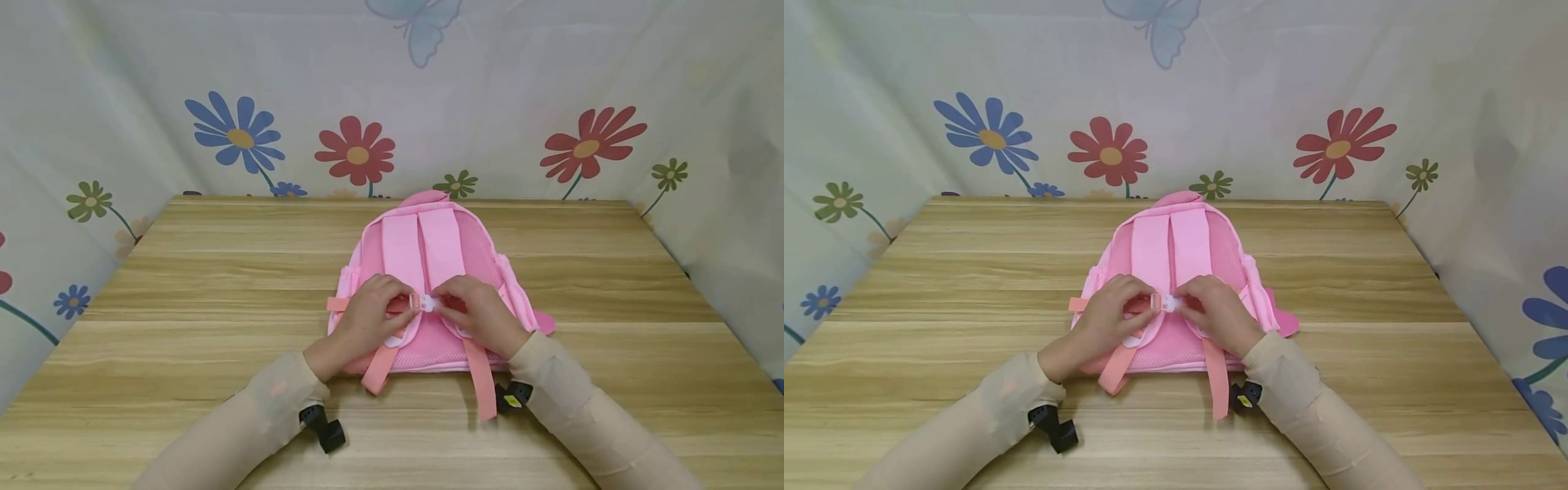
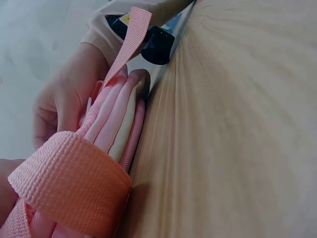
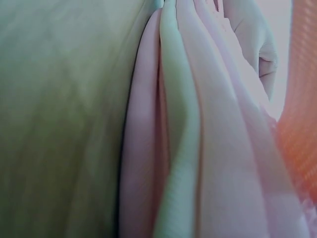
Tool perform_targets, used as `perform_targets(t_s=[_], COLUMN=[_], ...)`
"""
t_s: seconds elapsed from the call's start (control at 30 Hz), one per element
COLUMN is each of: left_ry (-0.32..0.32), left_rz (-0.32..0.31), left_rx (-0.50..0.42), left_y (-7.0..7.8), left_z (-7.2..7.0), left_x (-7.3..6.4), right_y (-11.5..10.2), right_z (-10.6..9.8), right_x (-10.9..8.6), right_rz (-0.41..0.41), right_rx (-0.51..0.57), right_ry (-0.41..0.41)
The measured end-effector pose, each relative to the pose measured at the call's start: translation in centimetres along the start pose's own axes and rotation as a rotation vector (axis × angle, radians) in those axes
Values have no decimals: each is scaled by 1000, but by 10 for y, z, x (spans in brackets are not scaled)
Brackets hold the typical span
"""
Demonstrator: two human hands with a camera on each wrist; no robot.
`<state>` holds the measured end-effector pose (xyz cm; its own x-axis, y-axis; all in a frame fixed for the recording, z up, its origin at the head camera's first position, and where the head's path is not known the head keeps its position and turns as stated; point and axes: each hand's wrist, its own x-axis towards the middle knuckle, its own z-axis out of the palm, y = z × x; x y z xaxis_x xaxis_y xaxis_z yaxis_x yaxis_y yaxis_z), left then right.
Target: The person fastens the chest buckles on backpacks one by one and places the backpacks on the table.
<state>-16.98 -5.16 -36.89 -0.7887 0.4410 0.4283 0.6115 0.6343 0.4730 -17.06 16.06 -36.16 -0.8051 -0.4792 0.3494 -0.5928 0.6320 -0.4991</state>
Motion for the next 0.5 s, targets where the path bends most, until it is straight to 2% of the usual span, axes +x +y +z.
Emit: perform_targets(t_s=[0.5], left_ry=[-7], left_rz=[-7], left_rx=[-9], left_y=[4], left_z=[-2], left_x=[0], right_y=[0], right_z=[0], right_x=[0], right_rz=[13], right_rx=[-7], right_ry=[-15])
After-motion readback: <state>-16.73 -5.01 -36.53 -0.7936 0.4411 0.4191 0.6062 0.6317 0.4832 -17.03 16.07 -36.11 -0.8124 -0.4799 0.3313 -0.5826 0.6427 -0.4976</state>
